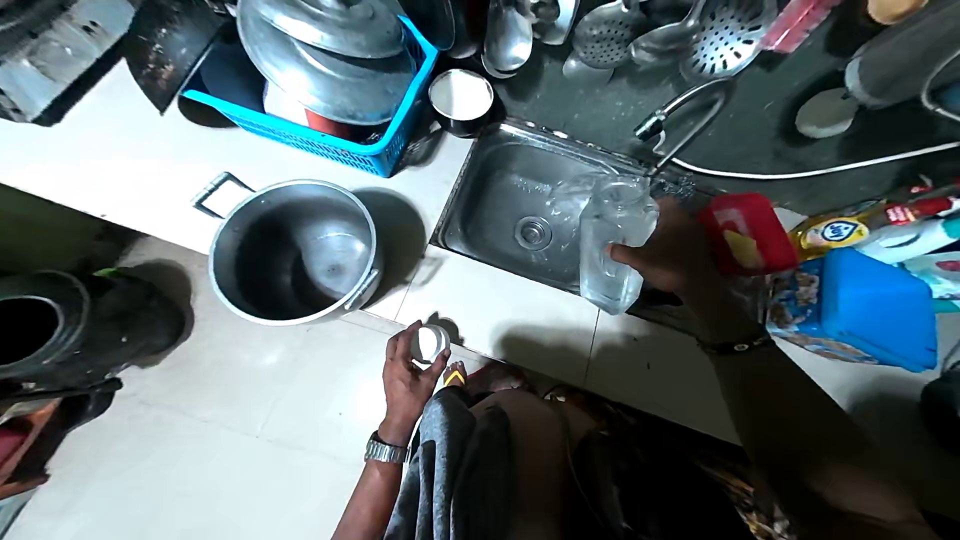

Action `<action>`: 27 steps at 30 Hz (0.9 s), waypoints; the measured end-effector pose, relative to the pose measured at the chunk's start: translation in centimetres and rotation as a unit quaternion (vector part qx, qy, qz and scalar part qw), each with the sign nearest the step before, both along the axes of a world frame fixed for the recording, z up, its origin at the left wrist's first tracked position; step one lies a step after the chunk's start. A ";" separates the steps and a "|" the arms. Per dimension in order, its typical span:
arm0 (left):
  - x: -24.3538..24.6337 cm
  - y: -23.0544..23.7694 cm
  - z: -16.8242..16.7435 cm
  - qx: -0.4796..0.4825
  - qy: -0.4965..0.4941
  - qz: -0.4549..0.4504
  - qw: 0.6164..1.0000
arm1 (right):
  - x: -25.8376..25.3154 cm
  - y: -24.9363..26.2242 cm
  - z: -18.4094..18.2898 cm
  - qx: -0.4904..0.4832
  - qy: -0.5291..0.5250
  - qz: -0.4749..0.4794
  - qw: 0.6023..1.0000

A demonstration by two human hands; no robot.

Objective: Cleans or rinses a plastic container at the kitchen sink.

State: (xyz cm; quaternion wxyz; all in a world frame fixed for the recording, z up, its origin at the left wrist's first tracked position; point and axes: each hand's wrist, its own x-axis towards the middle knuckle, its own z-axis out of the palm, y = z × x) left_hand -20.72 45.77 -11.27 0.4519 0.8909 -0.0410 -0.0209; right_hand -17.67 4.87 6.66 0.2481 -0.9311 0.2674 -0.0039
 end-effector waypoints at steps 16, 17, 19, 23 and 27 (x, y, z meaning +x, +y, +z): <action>10.5 -12.3 17.7 -0.252 -0.109 -0.187 0.943 | -3.5 2.1 -0.1 0.221 -0.238 -0.002 0.946; 10.9 -13.4 19.2 -0.259 -0.109 -0.208 0.937 | -3.6 2.1 0.0 0.222 -0.240 -0.003 0.945; 11.2 -15.3 21.9 -0.252 -0.111 -0.246 0.929 | -3.9 2.2 0.3 0.225 -0.237 0.001 0.945; 10.7 -17.7 25.3 -0.202 -0.128 -0.306 0.921 | -4.9 2.3 1.2 0.219 -0.237 0.013 0.947; 9.0 -19.7 27.1 -0.171 -0.146 -0.366 0.903 | -5.9 2.3 2.6 0.212 -0.243 0.017 0.946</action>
